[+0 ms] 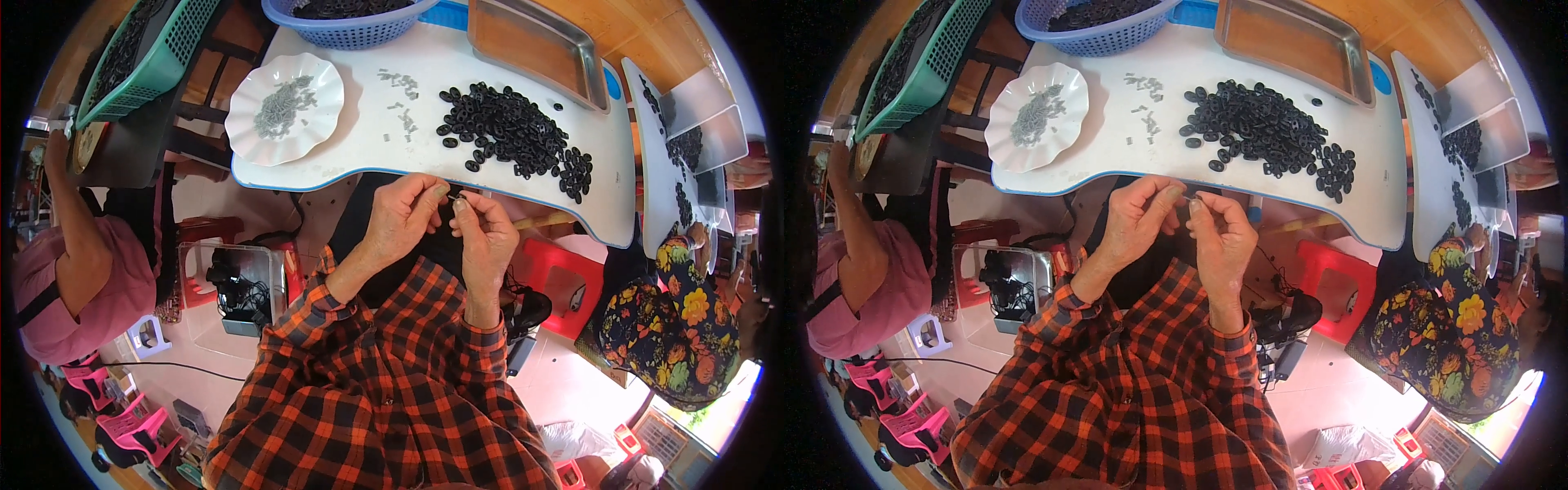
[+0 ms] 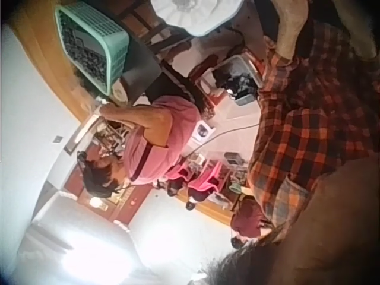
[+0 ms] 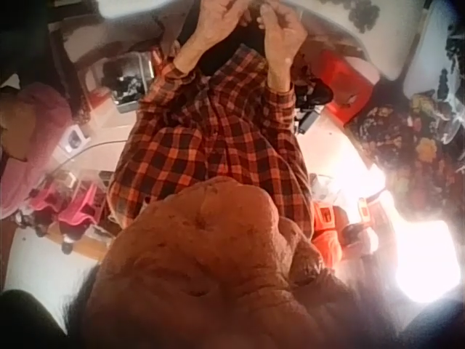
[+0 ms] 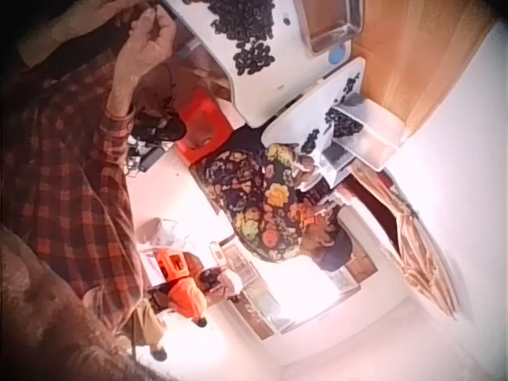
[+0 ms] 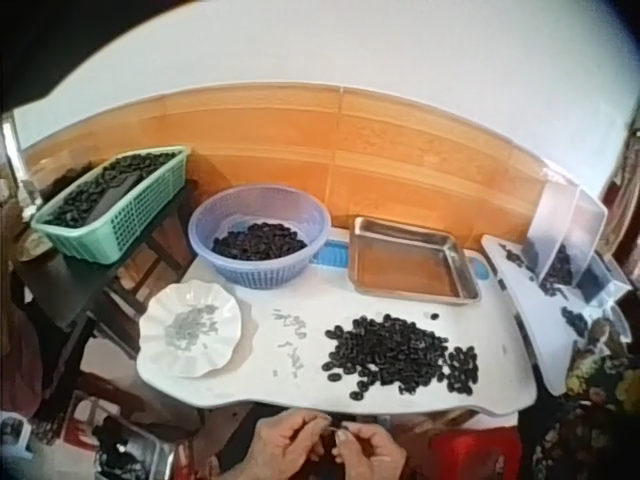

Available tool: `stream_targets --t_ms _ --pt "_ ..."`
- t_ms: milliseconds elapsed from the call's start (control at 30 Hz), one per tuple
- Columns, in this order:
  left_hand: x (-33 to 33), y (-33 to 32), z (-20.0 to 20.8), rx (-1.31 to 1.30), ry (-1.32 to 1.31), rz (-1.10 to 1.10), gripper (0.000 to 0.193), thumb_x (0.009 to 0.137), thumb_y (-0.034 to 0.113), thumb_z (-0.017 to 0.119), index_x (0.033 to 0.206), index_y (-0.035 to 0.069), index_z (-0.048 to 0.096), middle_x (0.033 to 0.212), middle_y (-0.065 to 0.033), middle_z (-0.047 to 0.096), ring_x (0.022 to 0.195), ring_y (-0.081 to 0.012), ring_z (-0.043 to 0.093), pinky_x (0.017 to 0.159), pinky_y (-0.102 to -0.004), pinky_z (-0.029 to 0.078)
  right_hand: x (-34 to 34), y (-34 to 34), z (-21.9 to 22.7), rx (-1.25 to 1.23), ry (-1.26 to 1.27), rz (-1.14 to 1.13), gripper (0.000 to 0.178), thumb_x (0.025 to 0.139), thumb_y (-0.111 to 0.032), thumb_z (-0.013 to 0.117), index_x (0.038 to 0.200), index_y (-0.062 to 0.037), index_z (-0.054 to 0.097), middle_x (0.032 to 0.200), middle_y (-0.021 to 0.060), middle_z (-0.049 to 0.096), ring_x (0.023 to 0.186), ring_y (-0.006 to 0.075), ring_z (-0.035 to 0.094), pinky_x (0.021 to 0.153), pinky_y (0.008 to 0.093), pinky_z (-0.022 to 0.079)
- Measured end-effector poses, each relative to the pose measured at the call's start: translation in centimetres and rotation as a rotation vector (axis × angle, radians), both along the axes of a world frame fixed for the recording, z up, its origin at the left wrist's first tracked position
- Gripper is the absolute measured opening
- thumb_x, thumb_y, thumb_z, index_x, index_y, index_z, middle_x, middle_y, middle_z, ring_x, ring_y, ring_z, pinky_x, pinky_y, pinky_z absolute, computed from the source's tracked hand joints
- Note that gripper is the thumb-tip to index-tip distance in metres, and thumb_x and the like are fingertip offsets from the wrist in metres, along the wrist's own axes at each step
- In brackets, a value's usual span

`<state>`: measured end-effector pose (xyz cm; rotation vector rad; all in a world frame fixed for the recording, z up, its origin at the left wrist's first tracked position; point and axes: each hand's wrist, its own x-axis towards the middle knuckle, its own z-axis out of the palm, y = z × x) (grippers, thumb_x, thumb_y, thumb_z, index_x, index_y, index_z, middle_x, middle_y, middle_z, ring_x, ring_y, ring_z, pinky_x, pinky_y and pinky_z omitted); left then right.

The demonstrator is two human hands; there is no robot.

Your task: The person assembles small metal pieces into black plastic components by hand, taking the pieces from a basket and a tray and fitting them together.

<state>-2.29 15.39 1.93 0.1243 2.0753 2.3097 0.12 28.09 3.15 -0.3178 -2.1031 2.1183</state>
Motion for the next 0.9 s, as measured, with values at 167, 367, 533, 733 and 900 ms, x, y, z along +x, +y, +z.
stream_targets --t_ms 167,367,533,733,900 --pt "-3.4 0.7 -0.5 -0.493 0.501 0.113 0.013 0.081 0.005 0.066 0.094 0.002 0.063 0.074 -0.0085 0.06 0.06 -0.0183 0.059 0.052 -0.0285 0.047 -0.1 1.3 -0.5 -0.08 -0.01 -0.118 0.012 0.085 -0.007 0.065 0.095 0.0003 0.065 0.08 0.0021 0.064 0.062 0.0053 0.056 0.054 0.0177 0.046" --pt "-5.1 3.0 -0.1 -0.847 0.502 0.052 0.017 0.076 0.015 0.07 0.085 0.004 0.062 0.081 -0.0117 0.053 0.067 -0.0312 0.06 0.056 -0.0387 0.048 0.0 2.1 -0.2 -0.054 0.009 -0.165 0.013 0.085 -0.007 0.065 0.096 0.0003 0.065 0.081 0.0022 0.064 0.062 0.0055 0.056 0.054 0.0178 0.045" --pt "-5.2 3.5 -0.3 -0.897 0.481 0.052 0.018 0.074 0.017 0.071 0.084 0.005 0.062 0.083 -0.0109 0.052 0.069 -0.0312 0.059 0.056 -0.0396 0.048 0.1 2.4 -0.3 -0.076 0.007 -0.174 0.013 0.085 -0.007 0.065 0.097 0.0002 0.065 0.081 0.0022 0.064 0.062 0.0054 0.056 0.055 0.0177 0.045" --pt "-5.0 3.1 -0.6 -0.75 0.554 0.096 0.016 0.072 0.009 0.072 0.084 0.005 0.061 0.081 -0.0108 0.055 0.067 -0.0289 0.06 0.056 -0.0372 0.048 0.1 2.9 -0.4 -0.058 0.001 -0.187 0.013 0.085 -0.007 0.065 0.096 0.0002 0.065 0.08 0.002 0.063 0.062 0.0058 0.056 0.054 0.018 0.045" --pt "-3.4 1.8 -0.4 -0.455 0.463 0.043 0.016 0.078 0.003 0.069 0.089 0.002 0.059 0.08 -0.0089 0.06 0.066 -0.0221 0.063 0.055 -0.0305 0.051 0.1 2.5 0.3 -0.187 0.037 -0.215 0.012 0.086 -0.006 0.064 0.096 0.0009 0.064 0.078 0.0024 0.063 0.062 0.0059 0.055 0.054 0.0175 0.044"
